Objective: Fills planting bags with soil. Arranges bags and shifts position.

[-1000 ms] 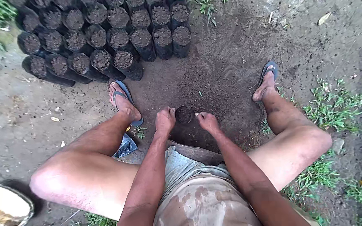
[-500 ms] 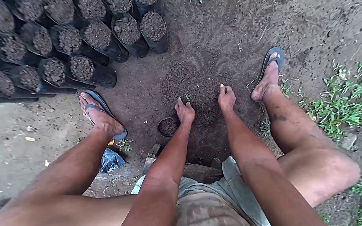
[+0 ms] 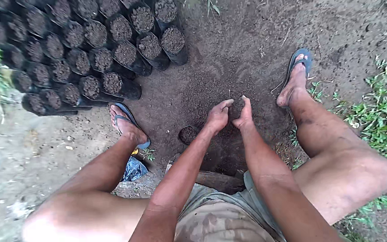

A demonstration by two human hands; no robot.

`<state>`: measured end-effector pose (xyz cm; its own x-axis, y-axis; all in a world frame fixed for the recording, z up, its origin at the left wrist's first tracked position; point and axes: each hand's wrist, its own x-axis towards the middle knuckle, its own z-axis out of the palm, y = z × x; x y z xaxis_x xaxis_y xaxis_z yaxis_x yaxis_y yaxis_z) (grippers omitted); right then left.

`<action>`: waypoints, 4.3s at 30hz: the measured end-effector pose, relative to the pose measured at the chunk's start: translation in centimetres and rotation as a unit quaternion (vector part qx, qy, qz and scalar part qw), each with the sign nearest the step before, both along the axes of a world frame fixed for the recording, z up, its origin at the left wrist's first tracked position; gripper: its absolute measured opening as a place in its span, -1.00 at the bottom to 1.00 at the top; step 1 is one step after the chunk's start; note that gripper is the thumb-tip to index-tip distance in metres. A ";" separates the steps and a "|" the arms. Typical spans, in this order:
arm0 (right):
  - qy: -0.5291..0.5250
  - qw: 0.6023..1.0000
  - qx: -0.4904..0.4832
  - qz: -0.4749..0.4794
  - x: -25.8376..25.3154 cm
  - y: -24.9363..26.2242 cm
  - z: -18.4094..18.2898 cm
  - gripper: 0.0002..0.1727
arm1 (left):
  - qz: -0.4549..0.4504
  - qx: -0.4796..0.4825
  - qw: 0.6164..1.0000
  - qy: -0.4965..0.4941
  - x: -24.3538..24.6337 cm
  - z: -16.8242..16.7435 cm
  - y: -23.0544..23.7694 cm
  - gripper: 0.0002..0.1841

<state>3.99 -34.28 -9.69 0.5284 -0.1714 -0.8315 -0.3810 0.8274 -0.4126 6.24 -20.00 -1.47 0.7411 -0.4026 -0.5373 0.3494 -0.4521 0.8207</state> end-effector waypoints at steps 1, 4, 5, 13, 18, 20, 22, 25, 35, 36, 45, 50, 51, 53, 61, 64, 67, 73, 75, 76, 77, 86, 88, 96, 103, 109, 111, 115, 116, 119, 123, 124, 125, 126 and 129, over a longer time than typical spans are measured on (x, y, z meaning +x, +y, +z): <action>-0.020 1.000 0.013 -0.019 -0.8 -0.4 0.8 -0.29 | 0.001 -0.030 0.999 -0.033 0.0 1.2 1.6 -0.51; -0.059 0.996 0.019 -0.070 -2.9 -1.1 3.1 -0.39 | 0.083 -0.035 0.993 -0.070 -0.7 4.6 7.7 -0.56; -0.075 0.994 0.017 -0.074 -3.2 -1.1 3.7 -0.43 | 0.124 -0.014 0.990 -0.065 -1.4 5.4 10.0 -0.57; -0.161 0.985 0.048 -0.038 -3.8 4.2 10.2 -0.44 | 0.348 0.097 0.932 0.021 -10.7 3.3 22.2 -0.62; -0.185 0.982 0.045 0.014 -3.9 11.1 12.5 -0.45 | 0.312 0.112 0.940 0.082 -12.9 0.9 21.1 -0.59; -0.189 0.981 0.019 0.036 -4.1 13.5 12.0 -0.47 | 0.292 0.125 0.945 0.077 -12.9 0.7 20.5 -0.59; -0.187 0.979 -0.038 0.077 -4.4 15.4 11.0 -0.46 | 0.284 0.137 0.946 0.070 -12.8 0.3 20.0 -0.60; -0.184 0.960 -0.144 0.157 -4.8 17.3 8.8 -0.41 | 0.272 0.144 0.948 0.079 -12.7 -0.3 19.8 -0.59; -0.200 0.855 -0.355 0.320 -6.0 18.9 7.3 -0.48 | 0.261 0.167 0.948 0.075 -11.9 -0.7 19.6 -0.59; -0.199 0.832 -0.384 0.346 -6.2 18.7 7.4 -0.50 | 0.256 0.172 0.948 0.074 -11.9 -0.6 19.6 -0.59; -0.215 0.540 -0.615 0.532 -7.8 16.6 6.3 -0.44 | 0.223 0.215 0.949 0.060 -12.0 -0.5 19.1 -0.58; -0.062 0.666 -0.595 0.446 -8.3 15.1 6.5 -0.61 | 0.227 0.257 0.939 0.028 -11.6 -0.3 19.5 -0.62; -0.019 0.664 -0.581 0.471 -8.1 14.9 6.8 -0.50 | 0.220 0.274 0.936 0.030 -11.4 -0.3 19.4 -0.58; 0.043 0.626 -0.537 0.563 -7.6 14.5 7.5 -0.23 | 0.198 0.298 0.933 0.035 -11.2 -0.6 19.4 -0.49; 0.030 0.483 -0.511 0.710 -6.1 14.6 7.6 -0.39 | 0.115 0.338 0.933 0.033 -9.4 -1.9 19.6 -0.51; -0.080 0.472 -0.603 0.638 -6.5 16.1 8.8 -0.66 | 0.150 0.301 0.942 0.012 -9.2 -2.2 20.0 -0.49; -0.139 0.381 -0.598 0.691 -6.6 18.3 8.8 -0.56 | 0.176 0.282 0.943 -0.004 -9.4 -2.2 19.6 -0.53; -0.138 0.390 -0.574 0.707 -6.2 19.0 9.2 -0.59 | 0.205 0.265 0.942 -0.010 -9.8 -1.5 19.8 -0.64; -0.140 0.436 -0.574 0.679 -6.7 18.5 9.4 -0.61 | 0.212 0.261 0.942 -0.013 -9.8 -1.5 20.0 -0.64; -0.135 0.452 -0.573 0.671 -7.0 18.2 9.5 -0.61 | 0.211 0.260 0.942 -0.015 -9.9 -1.5 20.1 -0.64; -0.129 0.462 -0.570 0.666 -7.2 18.0 9.6 -0.61 | 0.210 0.257 0.943 -0.017 -10.0 -1.7 20.2 -0.65; -0.073 0.804 -0.347 0.478 -8.3 18.1 8.7 -0.58 | 0.226 0.235 0.945 -0.017 -11.7 -1.3 21.2 -0.63; -0.071 0.796 -0.360 0.482 -8.6 17.8 8.6 -0.57 | 0.232 0.226 0.946 -0.020 -11.9 -1.2 21.5 -0.63; -0.079 0.731 -0.404 0.545 -7.7 18.3 9.4 -0.62 | 0.223 0.235 0.946 -0.007 -12.3 -0.8 21.7 -0.64; -0.104 0.629 -0.463 0.616 -8.5 18.0 9.3 -0.63 | 0.306 0.205 0.930 0.008 -13.2 3.2 18.5 -0.61; -0.059 0.488 -0.580 0.650 -8.6 19.4 13.1 -0.72 | 0.438 0.114 0.891 -0.030 -10.5 5.0 14.8 -0.66; -0.053 0.469 -0.603 0.643 -8.5 19.3 13.2 -0.70 | 0.450 0.109 0.885 -0.039 -9.8 5.0 14.2 -0.66; -0.069 0.497 -0.621 0.602 -8.5 19.5 13.0 -0.74 | 0.453 0.108 0.885 -0.020 -9.9 4.9 14.7 -0.62; -0.065 0.507 -0.616 0.600 -8.2 19.5 13.0 -0.72 | 0.448 0.117 0.886 -0.006 -9.9 4.6 14.8 -0.60; -0.082 0.517 -0.598 0.607 -7.4 19.5 12.4 -0.64 | 0.441 0.150 0.885 0.019 -9.8 3.1 15.5 -0.59; -0.068 0.549 -0.579 0.599 -7.0 18.8 12.5 -0.61 | 0.421 0.170 0.891 0.011 -10.3 1.7 17.6 -0.62; -0.051 0.583 -0.568 0.579 -7.0 18.2 12.4 -0.64 | 0.406 0.178 0.896 0.000 -10.5 1.4 18.2 -0.64; -0.035 0.623 -0.553 0.552 -7.3 17.4 12.0 -0.68 | 0.386 0.192 0.902 -0.010 -10.8 1.0 18.9 -0.66; -0.018 0.657 -0.542 0.523 -7.6 16.6 11.3 -0.71 | 0.360 0.211 0.909 -0.015 -11.2 0.6 19.6 -0.67; 0.035 0.660 -0.551 0.509 -8.0 14.5 9.9 -0.66 | 0.260 0.271 0.927 0.007 -10.9 -0.2 21.0 -0.57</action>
